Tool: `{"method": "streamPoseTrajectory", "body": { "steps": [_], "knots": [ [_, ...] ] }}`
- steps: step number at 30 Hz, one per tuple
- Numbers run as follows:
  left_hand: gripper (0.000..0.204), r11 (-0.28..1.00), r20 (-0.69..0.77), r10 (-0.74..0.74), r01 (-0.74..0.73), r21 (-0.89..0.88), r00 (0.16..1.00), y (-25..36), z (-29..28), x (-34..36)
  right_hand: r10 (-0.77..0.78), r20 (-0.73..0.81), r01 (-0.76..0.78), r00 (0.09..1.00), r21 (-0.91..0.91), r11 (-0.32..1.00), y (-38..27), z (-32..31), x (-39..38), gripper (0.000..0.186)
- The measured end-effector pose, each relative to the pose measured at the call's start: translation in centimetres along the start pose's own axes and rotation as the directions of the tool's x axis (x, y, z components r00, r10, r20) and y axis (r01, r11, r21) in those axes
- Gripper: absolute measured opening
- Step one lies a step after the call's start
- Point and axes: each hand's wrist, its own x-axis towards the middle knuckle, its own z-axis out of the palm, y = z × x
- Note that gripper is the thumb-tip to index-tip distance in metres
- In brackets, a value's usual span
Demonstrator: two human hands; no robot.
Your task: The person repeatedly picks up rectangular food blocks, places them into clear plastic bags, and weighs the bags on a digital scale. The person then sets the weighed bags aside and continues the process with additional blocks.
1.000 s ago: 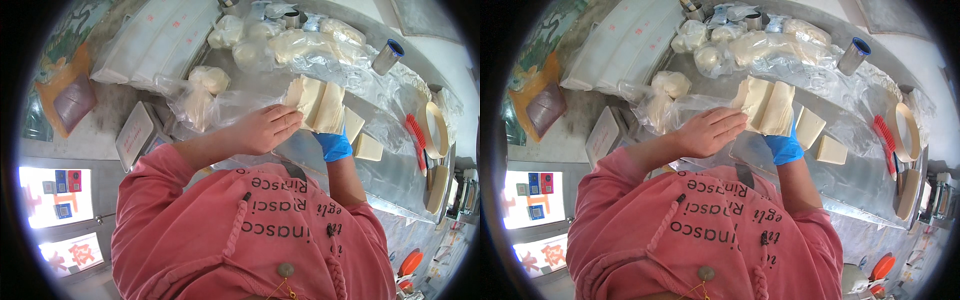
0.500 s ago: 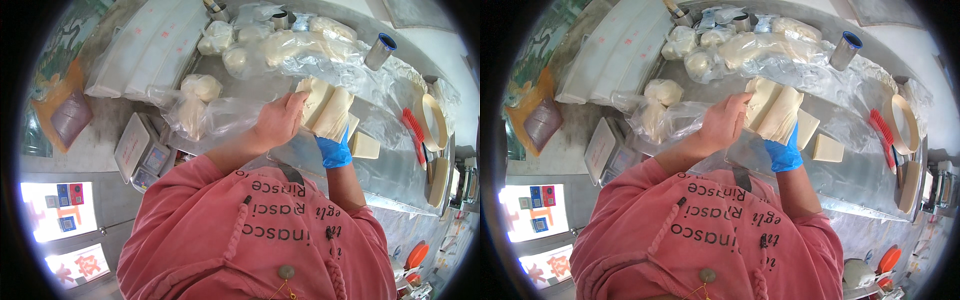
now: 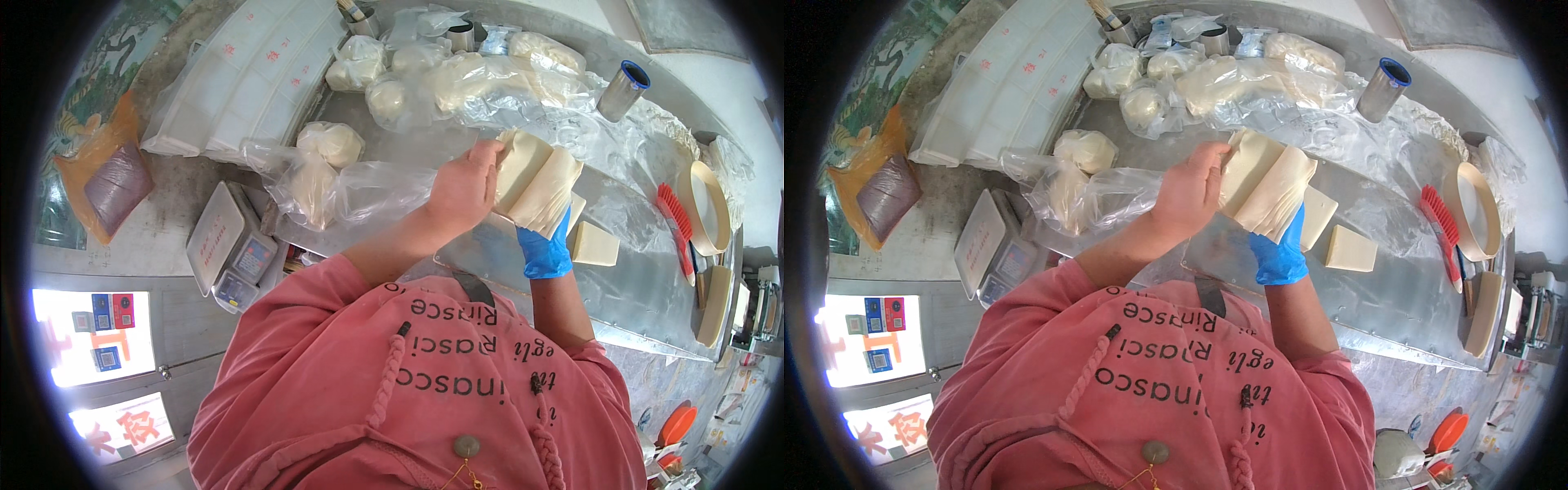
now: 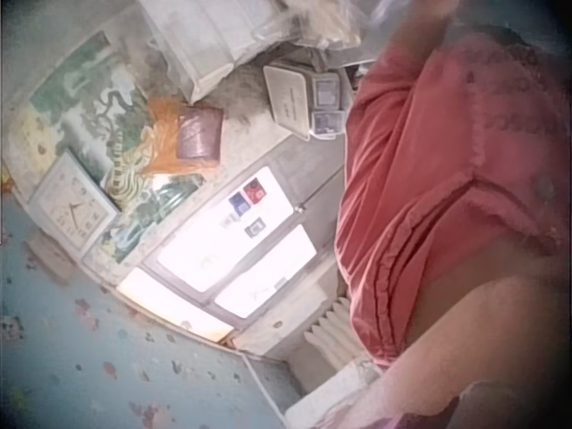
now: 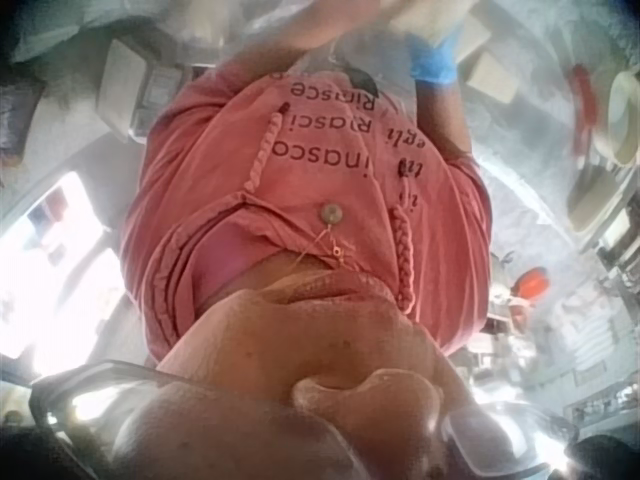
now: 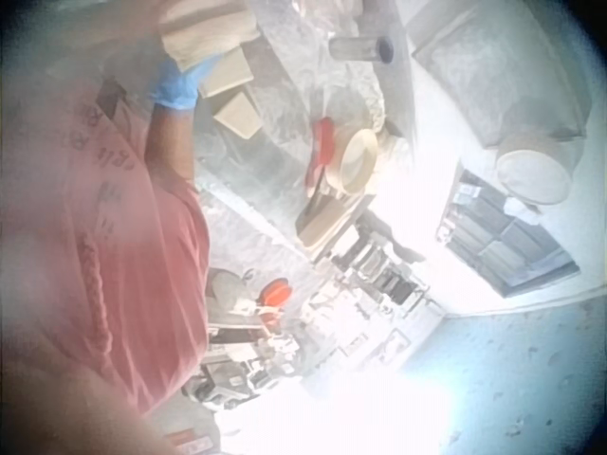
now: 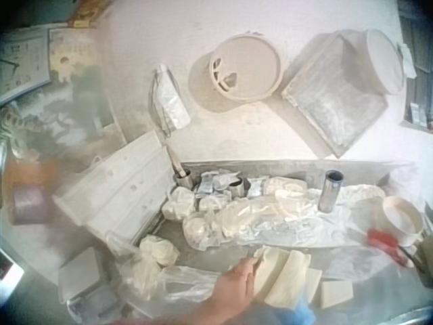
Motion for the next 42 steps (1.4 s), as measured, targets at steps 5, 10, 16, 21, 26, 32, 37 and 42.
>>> {"method": "streamPoseTrajectory", "body": {
  "steps": [5,10,16,21,26,32,37,42],
  "knots": [
    [0.017,0.992,-0.084,0.024,-0.013,0.129,0.996,2.5,-0.1,0.4,-0.011,-0.054,0.011,0.998,-0.01,1.0,0.1,0.7,0.0,0.039],
    [0.023,0.998,-0.066,0.06,-0.062,-0.029,0.996,0.4,0.3,-0.1,-0.164,0.039,0.163,0.986,-0.472,0.866,-1.3,1.1,-0.2,0.039],
    [0.025,0.997,-0.11,0.065,-0.068,-0.026,0.992,1.5,0.8,-1.6,-0.15,0.016,0.141,0.989,-0.448,0.883,-1.2,0.5,-0.1,0.043],
    [0.027,0.999,-0.02,0.048,-0.048,-0.023,0.999,1.2,1.2,-2.0,-0.086,-0.021,0.084,0.996,-0.071,0.994,-0.6,-1.1,-0.3,0.043],
    [0.029,0.987,-0.091,0.084,-0.096,-0.131,0.992,-0.8,1.6,-3.1,-0.116,-0.037,0.108,0.993,-0.189,0.976,-1.9,-0.4,-0.4,0.043],
    [0.026,0.964,-0.032,-0.15,0.139,-0.226,0.988,1.7,2.1,-2.9,-0.045,-0.09,0.049,0.995,0.036,0.998,-2.0,0.1,-0.8,0.044],
    [0.023,0.934,0.004,-0.089,0.085,-0.348,0.996,0.6,2.3,-4.4,-0.043,-0.125,0.04,0.991,-0.023,0.999,-1.4,-0.8,-0.7,0.045],
    [0.021,0.996,0.144,0.016,-0.028,0.084,0.989,-2.4,1.8,-7.2,0.062,-0.191,-0.065,0.98,-0.009,0.998,-2.5,-0.5,-0.9,0.05]
  ]
}}
